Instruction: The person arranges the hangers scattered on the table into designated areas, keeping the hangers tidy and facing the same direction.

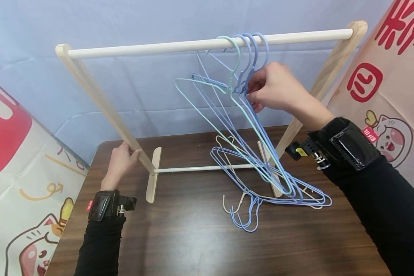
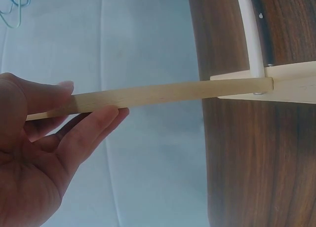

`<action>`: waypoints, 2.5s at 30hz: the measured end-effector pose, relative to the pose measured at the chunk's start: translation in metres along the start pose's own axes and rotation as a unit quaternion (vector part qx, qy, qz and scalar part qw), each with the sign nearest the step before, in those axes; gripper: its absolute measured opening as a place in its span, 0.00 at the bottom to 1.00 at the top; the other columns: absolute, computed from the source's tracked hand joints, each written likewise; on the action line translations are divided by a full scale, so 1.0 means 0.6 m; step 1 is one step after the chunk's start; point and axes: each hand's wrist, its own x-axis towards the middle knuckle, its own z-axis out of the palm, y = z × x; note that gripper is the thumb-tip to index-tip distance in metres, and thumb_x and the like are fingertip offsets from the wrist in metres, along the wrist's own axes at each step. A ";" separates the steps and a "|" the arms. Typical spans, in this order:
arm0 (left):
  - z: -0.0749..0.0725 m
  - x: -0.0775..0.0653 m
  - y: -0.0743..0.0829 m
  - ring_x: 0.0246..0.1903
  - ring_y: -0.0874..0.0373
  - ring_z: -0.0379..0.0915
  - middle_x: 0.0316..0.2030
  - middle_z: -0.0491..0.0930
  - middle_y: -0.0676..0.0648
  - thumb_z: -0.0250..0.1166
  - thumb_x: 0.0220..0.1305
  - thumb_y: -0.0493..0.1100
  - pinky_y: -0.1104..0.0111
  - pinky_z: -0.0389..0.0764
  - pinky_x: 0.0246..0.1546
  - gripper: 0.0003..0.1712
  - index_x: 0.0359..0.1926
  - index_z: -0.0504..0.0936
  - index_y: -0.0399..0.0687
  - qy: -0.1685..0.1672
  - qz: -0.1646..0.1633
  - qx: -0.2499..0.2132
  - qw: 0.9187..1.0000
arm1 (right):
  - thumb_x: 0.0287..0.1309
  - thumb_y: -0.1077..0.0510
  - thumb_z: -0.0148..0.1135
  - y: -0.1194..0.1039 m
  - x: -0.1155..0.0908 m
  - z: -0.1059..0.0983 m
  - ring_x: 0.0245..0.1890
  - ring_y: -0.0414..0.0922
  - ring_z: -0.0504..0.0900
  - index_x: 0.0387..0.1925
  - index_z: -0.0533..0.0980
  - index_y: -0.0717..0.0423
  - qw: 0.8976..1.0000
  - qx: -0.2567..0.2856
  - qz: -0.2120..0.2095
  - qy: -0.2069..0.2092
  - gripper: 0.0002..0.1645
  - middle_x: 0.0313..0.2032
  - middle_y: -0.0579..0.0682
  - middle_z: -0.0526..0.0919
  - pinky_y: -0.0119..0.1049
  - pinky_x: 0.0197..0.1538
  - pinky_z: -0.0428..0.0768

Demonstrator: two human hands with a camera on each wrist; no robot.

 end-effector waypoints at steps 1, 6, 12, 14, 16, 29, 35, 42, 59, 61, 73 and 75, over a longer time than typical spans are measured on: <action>0.000 0.000 0.000 0.32 0.36 0.77 0.36 0.76 0.26 0.55 0.64 0.38 0.56 0.75 0.23 0.19 0.48 0.68 0.23 0.000 0.000 0.000 1.000 | 0.46 0.71 0.56 -0.002 0.000 0.002 0.17 0.43 0.80 0.30 0.78 0.71 1.000 -0.001 -0.001 0.001 0.08 0.25 0.57 0.82 0.31 0.24 0.78; 0.002 0.000 0.000 0.31 0.36 0.77 0.35 0.76 0.26 0.55 0.64 0.37 0.57 0.74 0.22 0.18 0.48 0.68 0.23 0.000 0.002 -0.002 1.000 | 0.46 0.71 0.55 -0.010 0.001 0.010 0.17 0.43 0.81 0.30 0.79 0.70 1.000 -0.010 -0.007 0.003 0.08 0.26 0.59 0.82 0.32 0.24 0.78; 0.001 -0.001 0.000 0.31 0.37 0.77 0.35 0.76 0.26 0.55 0.64 0.37 0.57 0.74 0.22 0.18 0.47 0.68 0.24 0.001 0.001 -0.001 1.000 | 0.48 0.70 0.56 -0.020 0.006 0.020 0.18 0.44 0.81 0.31 0.79 0.69 1.000 -0.007 -0.004 -0.001 0.08 0.27 0.59 0.82 0.34 0.25 0.78; 0.001 -0.002 0.000 0.32 0.36 0.77 0.36 0.76 0.26 0.55 0.64 0.37 0.56 0.75 0.23 0.18 0.48 0.68 0.24 -0.001 -0.002 -0.002 1.000 | 0.48 0.70 0.56 -0.023 0.007 0.024 0.18 0.44 0.81 0.31 0.79 0.69 1.000 -0.003 -0.002 -0.003 0.08 0.27 0.59 0.82 0.34 0.25 0.78; 0.000 -0.002 0.000 0.32 0.36 0.77 0.36 0.76 0.26 0.55 0.64 0.37 0.55 0.75 0.25 0.18 0.48 0.68 0.24 -0.003 -0.006 -0.003 1.000 | 0.48 0.70 0.56 -0.026 0.009 0.027 0.18 0.44 0.81 0.31 0.79 0.68 1.000 0.001 -0.001 -0.005 0.08 0.27 0.59 0.82 0.34 0.25 0.78; 0.000 -0.003 0.001 0.33 0.36 0.77 0.36 0.76 0.26 0.55 0.64 0.37 0.56 0.75 0.25 0.18 0.48 0.68 0.23 0.000 -0.005 -0.007 1.000 | 0.49 0.70 0.54 -0.042 0.016 0.046 0.18 0.44 0.81 0.30 0.79 0.69 1.000 0.007 -0.015 -0.007 0.08 0.26 0.59 0.82 0.33 0.24 0.78; 0.002 -0.004 0.000 0.32 0.36 0.77 0.35 0.76 0.26 0.55 0.64 0.37 0.57 0.74 0.23 0.17 0.47 0.68 0.23 0.001 -0.003 -0.010 1.000 | 0.49 0.69 0.55 -0.049 0.022 0.058 0.17 0.44 0.81 0.29 0.79 0.69 1.000 0.011 -0.018 -0.003 0.08 0.25 0.59 0.82 0.31 0.24 0.78; 0.003 -0.005 0.001 0.33 0.36 0.77 0.35 0.76 0.27 0.55 0.64 0.37 0.57 0.75 0.24 0.17 0.47 0.68 0.24 0.000 -0.005 -0.010 1.000 | 0.47 0.69 0.54 -0.063 0.030 0.074 0.15 0.43 0.80 0.26 0.80 0.67 0.999 0.001 -0.033 0.006 0.09 0.24 0.57 0.82 0.30 0.22 0.77; 0.001 -0.006 0.003 0.32 0.36 0.77 0.34 0.76 0.26 0.55 0.64 0.38 0.55 0.75 0.25 0.18 0.46 0.68 0.22 0.000 -0.008 -0.010 1.000 | 0.45 0.69 0.53 -0.101 0.041 0.106 0.15 0.42 0.80 0.23 0.79 0.63 1.000 -0.001 -0.025 0.016 0.08 0.21 0.54 0.82 0.30 0.21 0.77; 0.001 -0.006 0.002 0.32 0.36 0.77 0.34 0.76 0.26 0.55 0.64 0.37 0.55 0.75 0.25 0.18 0.46 0.68 0.22 0.000 -0.008 -0.009 1.000 | 0.46 0.69 0.53 -0.105 0.043 0.110 0.15 0.42 0.80 0.23 0.79 0.63 1.000 -0.001 -0.025 0.014 0.08 0.21 0.53 0.82 0.30 0.21 0.77; 0.003 -0.004 0.000 0.31 0.37 0.77 0.34 0.76 0.26 0.55 0.64 0.37 0.58 0.74 0.23 0.18 0.47 0.68 0.23 0.002 -0.006 -0.009 1.000 | 0.48 0.70 0.52 -0.115 0.049 0.124 0.16 0.43 0.81 0.24 0.78 0.64 0.999 0.024 -0.026 -0.005 0.08 0.23 0.54 0.81 0.29 0.21 0.77; 0.003 -0.004 0.001 0.31 0.37 0.77 0.34 0.76 0.26 0.55 0.64 0.37 0.59 0.74 0.22 0.18 0.47 0.68 0.23 0.003 -0.004 -0.008 1.000 | 0.48 0.70 0.52 -0.116 0.049 0.126 0.16 0.43 0.81 0.24 0.78 0.65 0.999 0.025 -0.026 -0.006 0.08 0.23 0.54 0.81 0.29 0.21 0.77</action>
